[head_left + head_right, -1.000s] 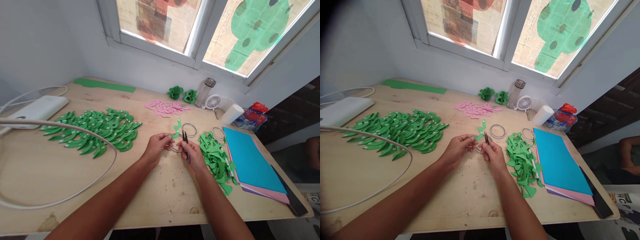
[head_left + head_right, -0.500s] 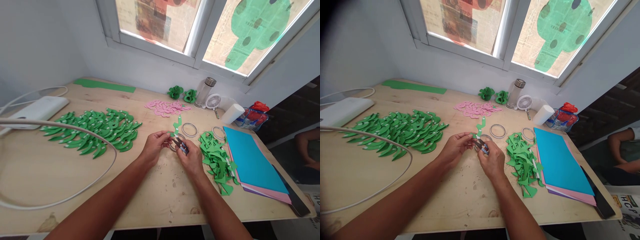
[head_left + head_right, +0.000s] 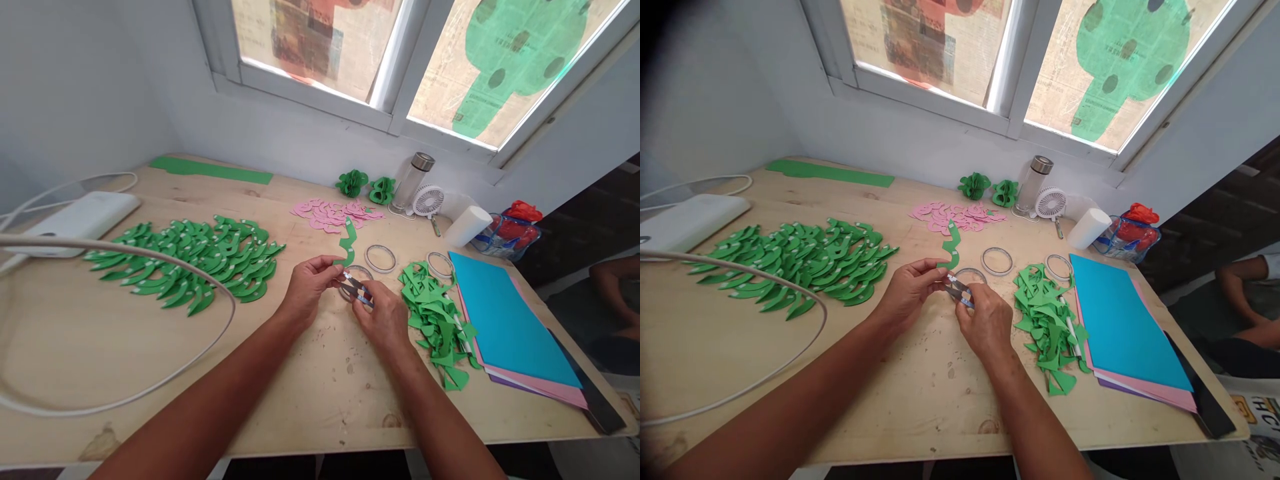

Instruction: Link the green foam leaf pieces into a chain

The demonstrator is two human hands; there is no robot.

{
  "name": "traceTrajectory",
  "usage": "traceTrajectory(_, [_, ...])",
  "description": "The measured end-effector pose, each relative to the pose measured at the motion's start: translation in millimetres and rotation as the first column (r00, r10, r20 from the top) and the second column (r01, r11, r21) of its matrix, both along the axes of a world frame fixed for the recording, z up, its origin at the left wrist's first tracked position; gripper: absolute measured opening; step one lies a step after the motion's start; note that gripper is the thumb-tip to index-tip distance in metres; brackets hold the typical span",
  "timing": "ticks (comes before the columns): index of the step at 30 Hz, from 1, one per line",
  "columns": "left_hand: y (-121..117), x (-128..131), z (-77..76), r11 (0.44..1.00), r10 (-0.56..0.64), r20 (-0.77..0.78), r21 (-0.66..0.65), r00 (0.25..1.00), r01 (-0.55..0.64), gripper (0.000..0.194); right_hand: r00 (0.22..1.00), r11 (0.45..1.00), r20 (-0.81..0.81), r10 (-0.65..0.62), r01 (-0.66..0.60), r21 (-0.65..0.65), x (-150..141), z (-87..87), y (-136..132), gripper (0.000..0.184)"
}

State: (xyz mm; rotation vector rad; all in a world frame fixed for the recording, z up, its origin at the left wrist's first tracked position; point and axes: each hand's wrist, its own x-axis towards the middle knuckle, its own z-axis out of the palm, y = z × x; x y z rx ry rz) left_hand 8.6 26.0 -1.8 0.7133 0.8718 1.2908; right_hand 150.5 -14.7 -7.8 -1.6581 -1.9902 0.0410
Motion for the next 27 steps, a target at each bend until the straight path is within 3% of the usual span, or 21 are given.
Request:
traceTrajectory(10, [0.7,1.3,-2.6,0.998,0.029,-0.116,0.066,0.993,-0.022,0.026,0.997,0.999,0.077,-0.014,0.017,-0.039,0.2,0.1,-0.8,0.015])
traceTrajectory(19, [3.3,2.2,-10.8,0.980,0.079,-0.276,0.200,0.958,-0.023,0.018,0.990,0.986,0.137,-0.042,0.063,-0.153,-0.1,2.6,0.7,0.014])
traceTrajectory(27, [2.9,3.6,-11.3,0.975,0.100,-0.286,0.220,0.953,-0.036,0.014,0.990,0.972,0.134,-0.053,0.082,-0.218,0.0,3.0,0.5,0.017])
